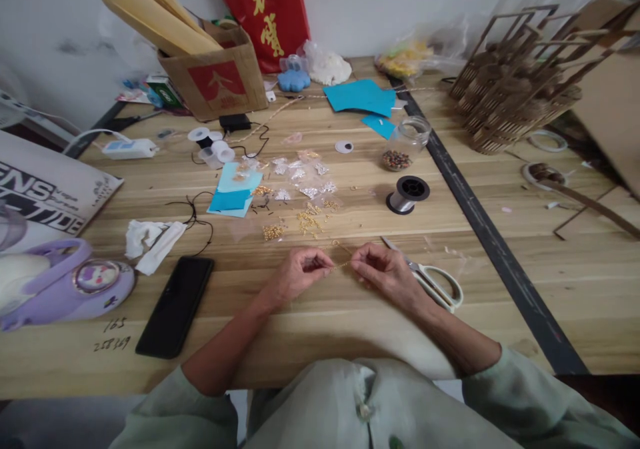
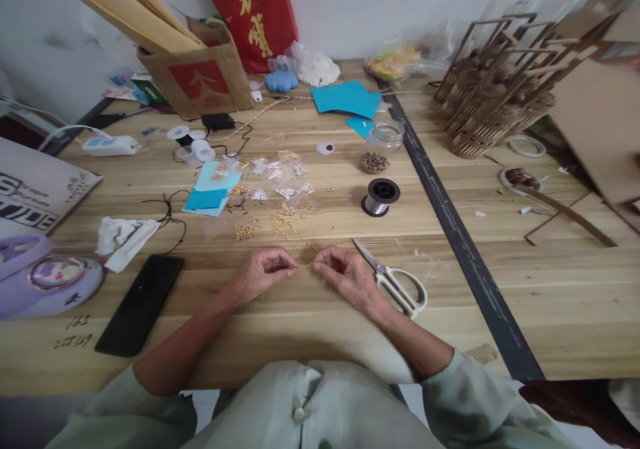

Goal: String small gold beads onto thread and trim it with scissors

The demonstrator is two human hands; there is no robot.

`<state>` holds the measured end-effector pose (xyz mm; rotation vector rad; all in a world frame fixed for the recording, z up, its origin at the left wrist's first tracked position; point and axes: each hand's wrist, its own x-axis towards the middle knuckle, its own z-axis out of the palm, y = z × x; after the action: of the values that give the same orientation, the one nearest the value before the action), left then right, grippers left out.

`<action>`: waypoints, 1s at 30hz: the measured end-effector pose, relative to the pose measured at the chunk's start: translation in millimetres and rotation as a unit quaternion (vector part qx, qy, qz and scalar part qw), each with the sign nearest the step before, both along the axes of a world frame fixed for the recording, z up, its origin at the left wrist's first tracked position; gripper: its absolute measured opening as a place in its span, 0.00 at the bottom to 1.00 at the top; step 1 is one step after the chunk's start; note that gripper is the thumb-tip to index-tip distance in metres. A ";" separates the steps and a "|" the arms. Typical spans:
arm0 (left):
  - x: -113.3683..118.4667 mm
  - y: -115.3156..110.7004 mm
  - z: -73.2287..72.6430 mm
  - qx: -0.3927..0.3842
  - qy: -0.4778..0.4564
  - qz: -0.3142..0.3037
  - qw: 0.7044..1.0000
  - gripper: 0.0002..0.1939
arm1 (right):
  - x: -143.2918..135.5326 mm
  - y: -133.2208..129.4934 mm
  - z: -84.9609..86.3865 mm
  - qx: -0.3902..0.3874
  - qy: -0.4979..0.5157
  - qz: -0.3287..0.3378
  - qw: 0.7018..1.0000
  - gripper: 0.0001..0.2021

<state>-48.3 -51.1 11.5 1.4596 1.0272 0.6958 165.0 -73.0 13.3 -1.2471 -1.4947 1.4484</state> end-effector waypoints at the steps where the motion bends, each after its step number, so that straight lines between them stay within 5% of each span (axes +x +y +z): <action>1: -0.1 -0.6 1.4 0.014 0.019 -0.004 1.000 0.05 | 1.2 -0.4 0.6 0.021 -0.032 0.013 0.999 0.12; 9: 0.4 -3.9 0.5 0.185 0.143 -0.053 0.971 0.08 | 2.2 -7.4 9.4 0.178 -0.312 0.116 0.926 0.07; 15: 4.1 -9.7 -3.9 0.369 0.250 -0.108 0.888 0.10 | -1.1 -12.6 8.2 0.245 -0.469 0.145 0.836 0.07; 19: 5.5 -13.8 -3.1 0.426 0.298 -0.133 0.844 0.10 | -4.2 -13.4 12.7 0.238 -0.491 0.149 0.825 0.07; 23: 4.9 -15.3 -2.6 0.430 0.313 -0.140 0.835 0.09 | -2.3 -12.0 17.6 0.220 -0.507 0.153 0.819 0.08; 28: 2.4 -11.7 -5.5 0.409 0.269 -0.140 0.861 0.09 | 29.5 2.4 32.5 0.180 -0.489 0.134 0.842 0.09; 30: 0.4 -8.0 -5.9 0.392 0.229 -0.118 0.883 0.08 | 45.4 10.2 39.5 0.191 -0.492 0.056 0.847 0.09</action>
<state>-48.0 -59.1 5.6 2.5058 0.9213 0.6263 210.5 -62.7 52.8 -1.7546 -2.3870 0.4379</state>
